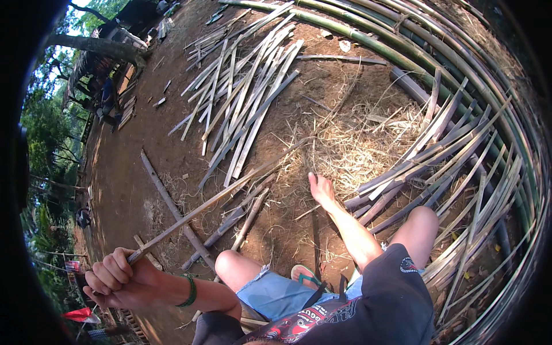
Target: The person sits on the ground and uses a machete to split long bamboo poles into thin strips. They hold the bamboo with one hand and strike it with the machete to separate the material, occasionally inspecting the split pieces.
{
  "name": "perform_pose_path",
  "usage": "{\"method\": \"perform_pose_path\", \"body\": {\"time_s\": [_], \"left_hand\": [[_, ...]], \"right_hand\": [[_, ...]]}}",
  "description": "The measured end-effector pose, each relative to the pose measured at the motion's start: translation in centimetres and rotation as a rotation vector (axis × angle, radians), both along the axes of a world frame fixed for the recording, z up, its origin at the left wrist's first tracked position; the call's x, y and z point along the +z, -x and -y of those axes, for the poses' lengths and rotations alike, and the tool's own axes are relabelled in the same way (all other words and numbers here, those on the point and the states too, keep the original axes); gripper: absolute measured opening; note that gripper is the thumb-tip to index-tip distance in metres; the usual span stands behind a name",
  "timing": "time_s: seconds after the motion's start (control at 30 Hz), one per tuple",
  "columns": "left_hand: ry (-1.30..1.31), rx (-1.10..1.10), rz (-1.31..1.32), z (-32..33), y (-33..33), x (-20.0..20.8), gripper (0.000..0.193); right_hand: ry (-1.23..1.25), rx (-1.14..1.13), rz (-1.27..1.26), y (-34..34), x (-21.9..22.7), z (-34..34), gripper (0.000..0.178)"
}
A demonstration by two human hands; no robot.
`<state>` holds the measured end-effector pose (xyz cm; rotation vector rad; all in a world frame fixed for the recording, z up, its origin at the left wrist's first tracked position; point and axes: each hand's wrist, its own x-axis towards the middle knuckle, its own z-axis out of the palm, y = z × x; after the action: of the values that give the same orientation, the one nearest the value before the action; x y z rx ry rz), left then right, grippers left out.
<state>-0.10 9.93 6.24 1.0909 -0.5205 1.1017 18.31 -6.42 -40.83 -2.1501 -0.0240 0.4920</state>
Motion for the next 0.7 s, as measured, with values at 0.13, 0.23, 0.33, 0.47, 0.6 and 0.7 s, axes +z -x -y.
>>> {"method": "perform_pose_path", "body": {"time_s": [0.13,0.23,0.33,0.47,0.6,0.7], "left_hand": [[-0.014,-0.022,-0.046,-0.5,-0.6,0.5,0.04],[-0.025,-0.004,-0.042,-0.3,-1.6,0.6,0.04],[0.106,0.276,-0.091,0.3,-1.6,1.2,0.04],[0.143,0.401,-0.077,1.0,2.7,2.1,0.044],[0.327,0.57,-0.073,2.4,-1.5,3.4,0.048],[0.308,0.583,-0.09,2.5,-0.4,2.7,0.046]], "right_hand": [[0.081,-0.096,-0.01,0.8,-3.0,2.2,0.062],[0.133,-0.122,-0.111,-1.8,-1.7,2.2,0.063],[-0.028,-0.093,0.01,0.6,2.5,0.6,0.058],[-0.118,0.136,0.072,8.4,9.5,1.3,0.045],[-0.043,0.085,0.059,7.6,6.1,4.8,0.053],[-0.079,0.132,0.013,7.3,5.1,5.2,0.057]]}}
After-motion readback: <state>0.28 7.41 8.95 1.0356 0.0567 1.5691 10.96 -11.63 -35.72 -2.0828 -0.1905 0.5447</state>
